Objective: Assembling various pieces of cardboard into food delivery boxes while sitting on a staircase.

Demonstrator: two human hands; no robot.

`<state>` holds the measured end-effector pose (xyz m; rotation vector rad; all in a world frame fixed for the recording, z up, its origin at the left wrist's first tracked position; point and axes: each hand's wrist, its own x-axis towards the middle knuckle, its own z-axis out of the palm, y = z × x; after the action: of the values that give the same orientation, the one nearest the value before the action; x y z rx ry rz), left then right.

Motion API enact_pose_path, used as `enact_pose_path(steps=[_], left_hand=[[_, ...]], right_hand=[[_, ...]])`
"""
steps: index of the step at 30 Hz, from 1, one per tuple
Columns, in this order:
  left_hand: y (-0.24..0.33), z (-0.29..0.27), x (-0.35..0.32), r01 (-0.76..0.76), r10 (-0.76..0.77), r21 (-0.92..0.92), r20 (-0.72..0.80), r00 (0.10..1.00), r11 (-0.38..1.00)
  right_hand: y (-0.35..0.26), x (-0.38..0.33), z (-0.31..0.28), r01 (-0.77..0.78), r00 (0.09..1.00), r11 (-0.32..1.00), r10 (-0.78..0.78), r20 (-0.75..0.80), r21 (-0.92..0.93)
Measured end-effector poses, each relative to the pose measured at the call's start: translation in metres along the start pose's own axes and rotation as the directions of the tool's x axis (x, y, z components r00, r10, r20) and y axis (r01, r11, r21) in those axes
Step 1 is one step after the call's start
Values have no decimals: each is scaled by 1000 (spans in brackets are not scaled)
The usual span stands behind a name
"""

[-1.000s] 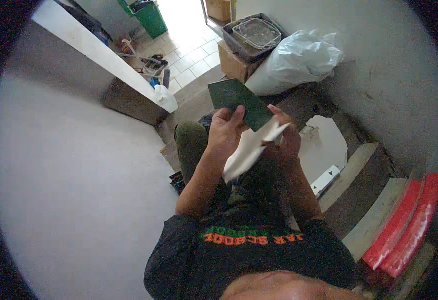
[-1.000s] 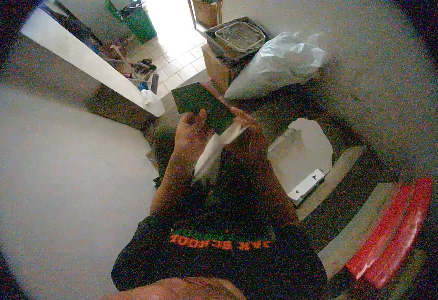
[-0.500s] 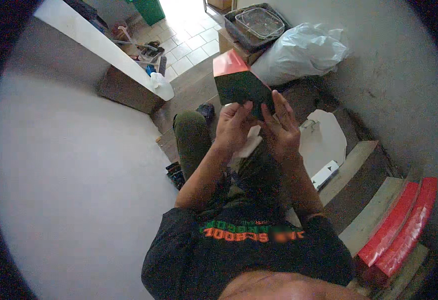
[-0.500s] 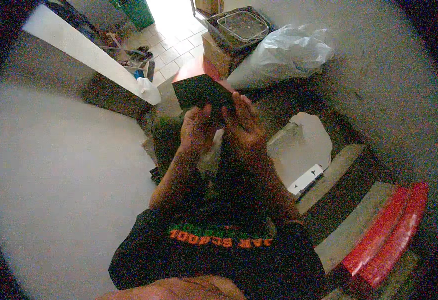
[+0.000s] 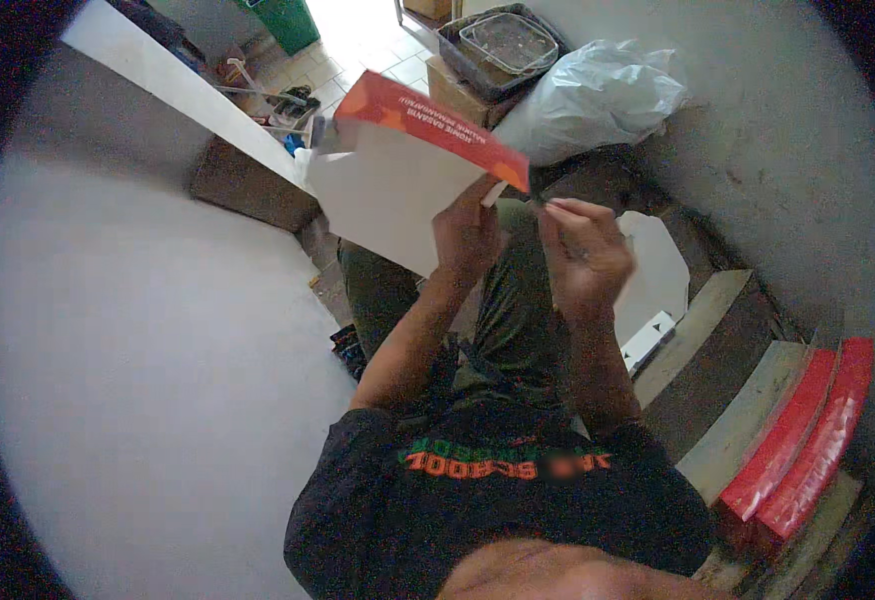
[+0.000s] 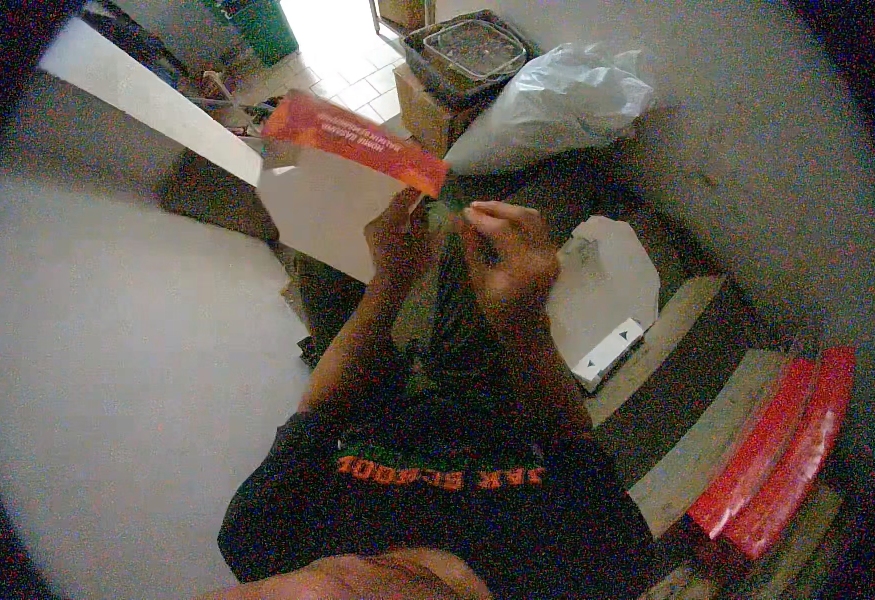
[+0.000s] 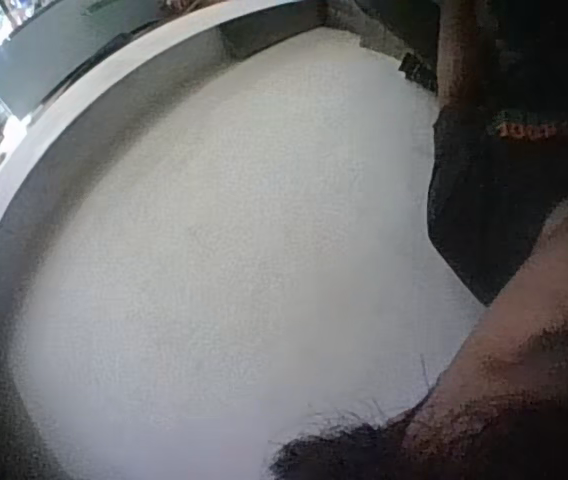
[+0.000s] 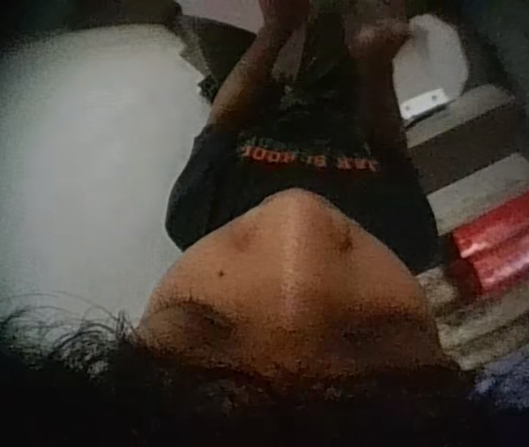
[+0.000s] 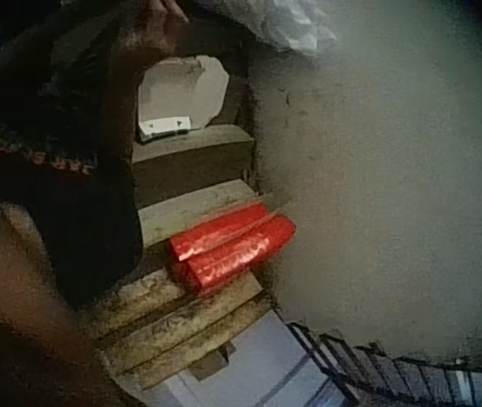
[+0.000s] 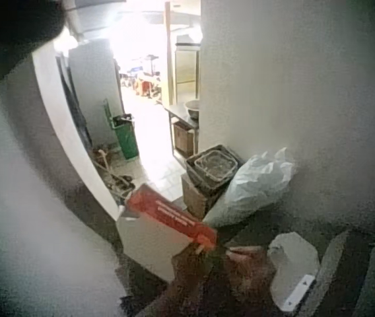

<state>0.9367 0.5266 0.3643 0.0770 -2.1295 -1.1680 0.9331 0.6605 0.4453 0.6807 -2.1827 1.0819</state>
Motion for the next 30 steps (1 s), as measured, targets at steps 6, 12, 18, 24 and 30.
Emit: enact_pose_path(steps=[6,12,18,24,30], left_hand=[[18,-9,-2,61,-68,37,216,974,997],[26,-13,-6,-22,41,-63,310,950,998],[-14,1,-13,-523,433,73,469,770,849],[-39,1,-6,-532,460,-113,670,583,839],[28,-12,5,571,-100,-679,600,794,462]], right_hand=[[-4,-16,11,8,981,996,-25,193,87],[25,-19,9,44,976,997,-55,209,61],[58,-5,-11,-392,889,599,441,122,698],[79,1,-39,-584,794,771,478,374,254],[30,-24,-7,-253,931,943,178,317,214]])
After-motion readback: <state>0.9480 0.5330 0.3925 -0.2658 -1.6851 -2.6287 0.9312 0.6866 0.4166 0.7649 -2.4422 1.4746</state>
